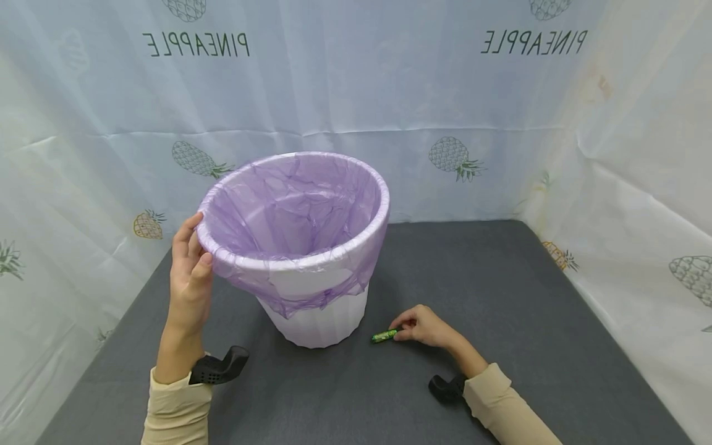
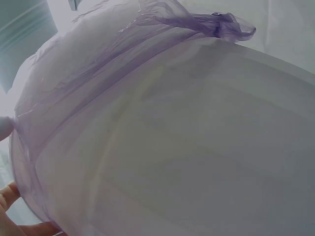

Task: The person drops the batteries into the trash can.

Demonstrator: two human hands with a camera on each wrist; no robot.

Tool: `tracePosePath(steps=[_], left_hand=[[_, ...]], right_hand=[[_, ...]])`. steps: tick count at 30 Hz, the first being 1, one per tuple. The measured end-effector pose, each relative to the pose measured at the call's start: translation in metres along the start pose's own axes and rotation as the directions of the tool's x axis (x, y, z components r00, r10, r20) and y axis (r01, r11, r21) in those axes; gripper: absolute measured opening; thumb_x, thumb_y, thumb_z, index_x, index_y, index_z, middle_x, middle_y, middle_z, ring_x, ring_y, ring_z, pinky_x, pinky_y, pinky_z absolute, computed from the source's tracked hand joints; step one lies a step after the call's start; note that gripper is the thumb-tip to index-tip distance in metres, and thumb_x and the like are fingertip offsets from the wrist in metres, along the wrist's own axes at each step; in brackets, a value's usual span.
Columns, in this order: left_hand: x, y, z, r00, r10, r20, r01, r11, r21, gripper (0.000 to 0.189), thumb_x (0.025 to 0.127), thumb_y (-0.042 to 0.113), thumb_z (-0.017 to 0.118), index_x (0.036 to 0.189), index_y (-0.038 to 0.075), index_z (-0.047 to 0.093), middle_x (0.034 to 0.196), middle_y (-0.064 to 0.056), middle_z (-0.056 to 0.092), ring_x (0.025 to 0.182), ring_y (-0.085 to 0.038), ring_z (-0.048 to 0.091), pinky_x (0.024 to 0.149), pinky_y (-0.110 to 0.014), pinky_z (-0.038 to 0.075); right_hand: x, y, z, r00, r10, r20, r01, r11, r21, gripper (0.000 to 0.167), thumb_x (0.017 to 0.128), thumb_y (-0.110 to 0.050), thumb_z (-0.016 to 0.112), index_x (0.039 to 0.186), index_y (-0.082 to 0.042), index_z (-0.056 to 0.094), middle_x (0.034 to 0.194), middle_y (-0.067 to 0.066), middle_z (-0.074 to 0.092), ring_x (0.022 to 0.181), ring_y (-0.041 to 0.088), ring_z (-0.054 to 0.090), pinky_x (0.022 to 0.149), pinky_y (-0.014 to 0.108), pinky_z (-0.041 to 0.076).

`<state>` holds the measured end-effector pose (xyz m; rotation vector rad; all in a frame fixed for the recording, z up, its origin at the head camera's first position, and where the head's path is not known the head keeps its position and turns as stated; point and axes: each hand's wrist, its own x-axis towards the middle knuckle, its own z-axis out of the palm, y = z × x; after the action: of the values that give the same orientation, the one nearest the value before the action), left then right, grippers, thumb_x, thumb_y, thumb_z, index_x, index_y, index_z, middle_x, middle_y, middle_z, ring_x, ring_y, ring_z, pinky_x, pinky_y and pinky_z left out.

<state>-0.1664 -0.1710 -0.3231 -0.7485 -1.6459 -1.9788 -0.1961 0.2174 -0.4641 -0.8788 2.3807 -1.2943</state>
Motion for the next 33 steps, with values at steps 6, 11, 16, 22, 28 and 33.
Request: tracePosePath(steps=[6, 11, 16, 22, 28, 33], left_hand=[[0.000, 0.001, 0.001, 1.000, 0.024, 0.018, -0.024, 1.000, -0.006, 0.054, 0.093, 0.003, 0.042, 0.145, 0.013, 0.030, 0.135, -0.001, 0.046, 0.110, -0.006, 0.050, 0.092, -0.016, 0.043], [0.001, 0.001, 0.000, 1.000, 0.025, 0.015, -0.025, 1.000, -0.007, 0.054, 0.093, 0.005, 0.043, 0.145, 0.014, 0.030, 0.134, -0.001, 0.047, 0.109, -0.006, 0.050, 0.092, -0.016, 0.043], [0.001, 0.000, 0.000, 1.000, 0.022, 0.014, -0.022, 1.000, -0.004, 0.054, 0.093, 0.004, 0.043, 0.145, 0.014, 0.030, 0.136, -0.001, 0.046, 0.111, -0.006, 0.050, 0.093, -0.016, 0.043], [0.000, 0.000, 0.000, 1.000, 0.010, 0.013, -0.010, 1.000, -0.002, 0.054, 0.093, 0.005, 0.044, 0.144, 0.015, 0.030, 0.138, 0.000, 0.045, 0.112, -0.005, 0.049, 0.094, -0.016, 0.042], [0.000, 0.001, 0.000, 1.000, 0.016, 0.012, -0.016, 1.000, 0.000, 0.054, 0.093, 0.003, 0.043, 0.144, 0.013, 0.030, 0.139, -0.001, 0.044, 0.115, -0.006, 0.049, 0.096, -0.016, 0.041], [-0.001, 0.002, 0.001, 1.000, 0.002, -0.004, -0.002, 1.000, 0.003, 0.053, 0.093, 0.004, 0.044, 0.144, 0.015, 0.031, 0.138, -0.001, 0.046, 0.114, -0.006, 0.050, 0.095, -0.016, 0.042]], right_hand=[[-0.001, -0.007, -0.008, 0.999, -0.006, -0.031, 0.005, 1.000, -0.015, 0.022, 0.083, -0.007, 0.071, 0.097, 0.009, 0.070, 0.063, -0.006, 0.044, 0.055, -0.006, 0.033, 0.051, 0.016, 0.033], [-0.001, -0.015, -0.014, 0.998, 0.015, -0.053, -0.016, 1.000, -0.018, 0.022, 0.083, -0.008, 0.071, 0.099, 0.008, 0.070, 0.063, -0.009, 0.048, 0.056, -0.006, 0.036, 0.051, 0.017, 0.035], [-0.002, -0.022, -0.018, 0.998, 0.012, -0.065, -0.014, 1.000, -0.027, 0.021, 0.084, -0.009, 0.071, 0.098, 0.007, 0.071, 0.062, 0.008, 0.057, 0.056, -0.005, 0.037, 0.050, 0.017, 0.034], [-0.002, -0.029, -0.021, 0.994, -0.061, -0.088, 0.057, 0.997, -0.050, 0.017, 0.084, -0.007, 0.069, 0.097, 0.005, 0.071, 0.062, 0.012, 0.056, 0.054, -0.007, 0.034, 0.047, 0.017, 0.032], [-0.003, -0.039, -0.027, 0.993, -0.073, -0.095, 0.068, 0.996, -0.052, 0.016, 0.085, -0.006, 0.068, 0.098, 0.004, 0.071, 0.063, 0.010, 0.053, 0.055, -0.007, 0.035, 0.047, 0.019, 0.034], [-0.005, -0.047, -0.031, 0.991, -0.076, -0.112, 0.070, 0.996, -0.056, 0.015, 0.085, -0.006, 0.068, 0.098, 0.002, 0.071, 0.065, 0.017, 0.054, 0.056, -0.006, 0.037, 0.048, 0.019, 0.035]])
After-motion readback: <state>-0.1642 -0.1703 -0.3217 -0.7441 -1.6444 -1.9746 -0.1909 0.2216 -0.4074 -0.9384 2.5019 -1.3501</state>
